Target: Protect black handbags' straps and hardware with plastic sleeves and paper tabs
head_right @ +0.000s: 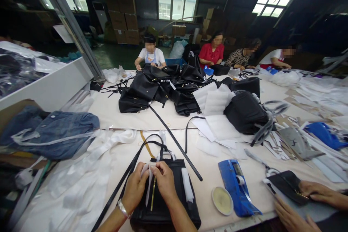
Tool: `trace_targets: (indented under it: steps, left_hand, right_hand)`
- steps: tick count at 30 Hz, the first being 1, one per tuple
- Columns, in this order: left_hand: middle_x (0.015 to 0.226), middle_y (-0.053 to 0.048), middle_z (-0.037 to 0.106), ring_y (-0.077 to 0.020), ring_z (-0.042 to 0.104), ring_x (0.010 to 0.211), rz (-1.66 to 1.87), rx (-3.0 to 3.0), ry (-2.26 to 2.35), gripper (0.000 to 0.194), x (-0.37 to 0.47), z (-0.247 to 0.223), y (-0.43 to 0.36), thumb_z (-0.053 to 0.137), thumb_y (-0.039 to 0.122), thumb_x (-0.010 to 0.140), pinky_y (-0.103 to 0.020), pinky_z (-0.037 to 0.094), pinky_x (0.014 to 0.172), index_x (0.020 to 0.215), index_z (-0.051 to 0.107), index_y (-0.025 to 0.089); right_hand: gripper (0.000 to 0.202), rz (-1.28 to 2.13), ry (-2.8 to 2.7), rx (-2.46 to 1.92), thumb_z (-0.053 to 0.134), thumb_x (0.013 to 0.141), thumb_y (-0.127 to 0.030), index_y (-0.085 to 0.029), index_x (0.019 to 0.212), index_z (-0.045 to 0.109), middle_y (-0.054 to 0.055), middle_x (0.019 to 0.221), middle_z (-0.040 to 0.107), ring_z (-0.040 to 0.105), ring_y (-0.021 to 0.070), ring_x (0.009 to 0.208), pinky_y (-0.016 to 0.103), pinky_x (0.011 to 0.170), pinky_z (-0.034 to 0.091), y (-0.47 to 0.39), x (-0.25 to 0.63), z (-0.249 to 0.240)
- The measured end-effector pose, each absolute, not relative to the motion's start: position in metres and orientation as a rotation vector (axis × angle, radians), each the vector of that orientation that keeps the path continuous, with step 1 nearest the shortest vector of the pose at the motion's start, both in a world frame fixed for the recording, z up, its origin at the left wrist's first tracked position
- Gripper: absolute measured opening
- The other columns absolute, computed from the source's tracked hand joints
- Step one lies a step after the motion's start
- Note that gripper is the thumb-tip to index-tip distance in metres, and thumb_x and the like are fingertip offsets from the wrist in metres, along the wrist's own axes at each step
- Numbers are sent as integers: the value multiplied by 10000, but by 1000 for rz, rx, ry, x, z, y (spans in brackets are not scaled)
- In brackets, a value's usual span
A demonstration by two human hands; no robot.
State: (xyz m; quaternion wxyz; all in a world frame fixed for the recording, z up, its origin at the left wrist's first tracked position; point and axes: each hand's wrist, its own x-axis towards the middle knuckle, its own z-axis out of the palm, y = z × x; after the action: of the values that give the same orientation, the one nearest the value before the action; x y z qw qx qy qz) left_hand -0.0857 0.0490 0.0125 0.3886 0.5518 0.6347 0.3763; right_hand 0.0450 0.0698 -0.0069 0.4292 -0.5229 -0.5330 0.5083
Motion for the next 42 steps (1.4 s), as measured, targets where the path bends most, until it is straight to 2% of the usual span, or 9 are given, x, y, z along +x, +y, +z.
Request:
trace_targets:
  steps: [5,7,9,15,21,26,32,37,42]
  left_hand:
    - [1039,-53,625,-204,567,990,1106,1098,1421,279,-75,13,45,479,373,842,-303,421,852,1052,543,200]
    - [1050,-50,621,-199,565,1002,1145,1015,1405,307,-71,10,42,505,371,831,-305,421,874,1084,534,200]
    - [980,-44,626,-195,584,943,1146,967,1413,284,-70,6,41,511,365,828,-307,444,838,1049,536,189]
    - [795,-23,621,-169,593,695,1066,986,1312,240,-78,-1,44,488,392,833,-275,474,631,916,547,174]
    - [744,-15,628,-161,589,644,976,1240,1390,226,-77,4,45,448,403,858,-249,434,598,853,537,194]
    - [771,-46,634,-180,593,670,767,1771,1623,194,-68,-5,40,350,289,903,-258,359,580,885,525,207]
    - [794,-69,613,-181,576,660,556,2189,1614,208,-67,-16,42,302,174,894,-261,353,563,893,509,190]
    - [835,-74,613,-173,579,669,574,2203,1510,247,-67,-21,39,318,141,867,-254,407,580,930,552,192]
    - [1063,-73,638,-229,618,939,750,1754,1267,288,-70,-19,36,497,286,811,-310,491,774,1089,554,232]
  right_hand:
    - [201,796,-1496,-1493,471,879,-346,-191,781,552,13,773,533,488,156,730,273,688,386,62,35,-4]
    - [175,666,-1499,-1503,466,875,-327,-195,796,549,30,807,534,488,175,787,298,741,383,59,30,-6]
    - [178,736,-1456,-1490,463,872,-334,-196,796,548,30,800,541,499,175,777,299,734,395,59,29,-10]
    - [243,1467,-1200,-1342,538,815,-413,-174,832,581,-5,668,578,542,142,603,238,552,425,64,45,-19]
    - [263,1278,-1012,-1481,535,811,-425,-169,768,572,-18,616,557,506,115,523,212,476,411,53,40,-23]
    - [196,1283,-844,-1539,547,773,-333,-173,663,521,-58,477,464,435,86,412,195,412,362,51,36,-28]
    - [176,1420,-706,-1503,577,732,-319,-158,670,540,-40,514,507,473,86,433,192,413,397,49,46,-22]
    - [350,1451,-716,-1442,576,767,-491,-142,743,576,-10,582,558,537,104,501,232,500,473,44,50,-21]
    - [278,1341,-763,-1569,621,744,-426,-149,733,590,-36,517,522,497,108,442,241,462,441,47,54,-32]
